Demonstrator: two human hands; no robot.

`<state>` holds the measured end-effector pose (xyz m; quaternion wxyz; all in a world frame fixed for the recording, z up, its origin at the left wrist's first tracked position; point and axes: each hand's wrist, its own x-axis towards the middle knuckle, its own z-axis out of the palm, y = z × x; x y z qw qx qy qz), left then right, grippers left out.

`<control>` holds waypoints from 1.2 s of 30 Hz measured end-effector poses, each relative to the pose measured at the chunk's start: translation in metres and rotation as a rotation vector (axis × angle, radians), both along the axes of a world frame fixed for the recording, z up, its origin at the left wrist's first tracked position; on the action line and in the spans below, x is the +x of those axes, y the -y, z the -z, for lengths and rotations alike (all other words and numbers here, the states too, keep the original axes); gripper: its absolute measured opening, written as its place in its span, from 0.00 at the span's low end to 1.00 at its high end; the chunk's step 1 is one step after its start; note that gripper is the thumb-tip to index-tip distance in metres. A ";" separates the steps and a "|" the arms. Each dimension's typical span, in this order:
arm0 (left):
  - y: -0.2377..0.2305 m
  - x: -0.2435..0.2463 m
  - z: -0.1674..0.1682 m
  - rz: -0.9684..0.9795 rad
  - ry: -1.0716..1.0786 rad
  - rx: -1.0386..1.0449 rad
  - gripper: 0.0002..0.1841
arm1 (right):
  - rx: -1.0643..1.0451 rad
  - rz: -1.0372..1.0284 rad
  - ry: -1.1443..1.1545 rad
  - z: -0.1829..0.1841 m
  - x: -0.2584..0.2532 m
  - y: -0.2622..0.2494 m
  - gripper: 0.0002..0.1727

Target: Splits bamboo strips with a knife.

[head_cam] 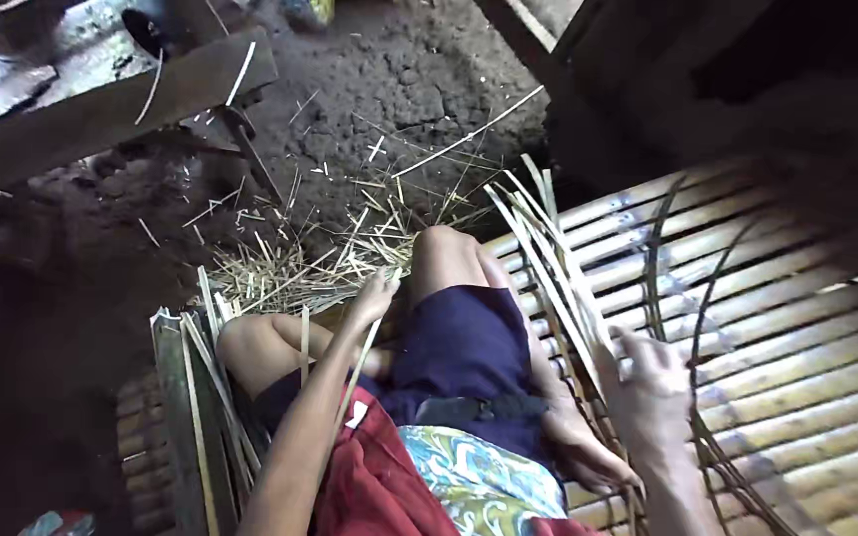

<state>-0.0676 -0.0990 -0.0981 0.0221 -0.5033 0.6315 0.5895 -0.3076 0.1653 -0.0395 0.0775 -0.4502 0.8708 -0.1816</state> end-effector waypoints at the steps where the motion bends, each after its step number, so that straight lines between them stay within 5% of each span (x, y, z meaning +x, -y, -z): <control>1: -0.001 -0.010 0.009 -0.028 -0.001 0.079 0.27 | -0.046 -0.166 0.007 -0.005 0.025 0.011 0.16; 5: 0.006 -0.014 0.021 -0.185 -0.066 0.336 0.19 | 0.049 -0.723 0.042 0.007 0.088 0.021 0.13; 11: -0.025 0.033 0.004 -0.445 -0.155 0.553 0.21 | 0.140 -0.861 -0.062 0.014 0.095 0.032 0.07; 14: -0.047 0.046 -0.018 -0.606 -0.316 0.431 0.19 | 0.220 -0.672 0.318 -0.006 0.077 0.056 0.12; 18: -0.076 0.060 -0.069 -0.661 -0.530 0.264 0.13 | -0.104 -0.486 0.843 -0.003 0.061 0.078 0.15; 21: -0.103 0.061 -0.103 -0.613 -0.709 0.138 0.07 | -0.170 -0.512 1.400 -0.020 0.074 0.093 0.12; 23: -0.115 0.059 -0.111 -0.583 -0.836 0.070 0.04 | -0.133 -0.531 1.555 -0.033 0.088 0.101 0.14; 36: -0.131 0.048 -0.119 -0.660 -0.838 -0.111 0.05 | -0.225 -0.771 1.342 -0.067 0.110 0.102 0.12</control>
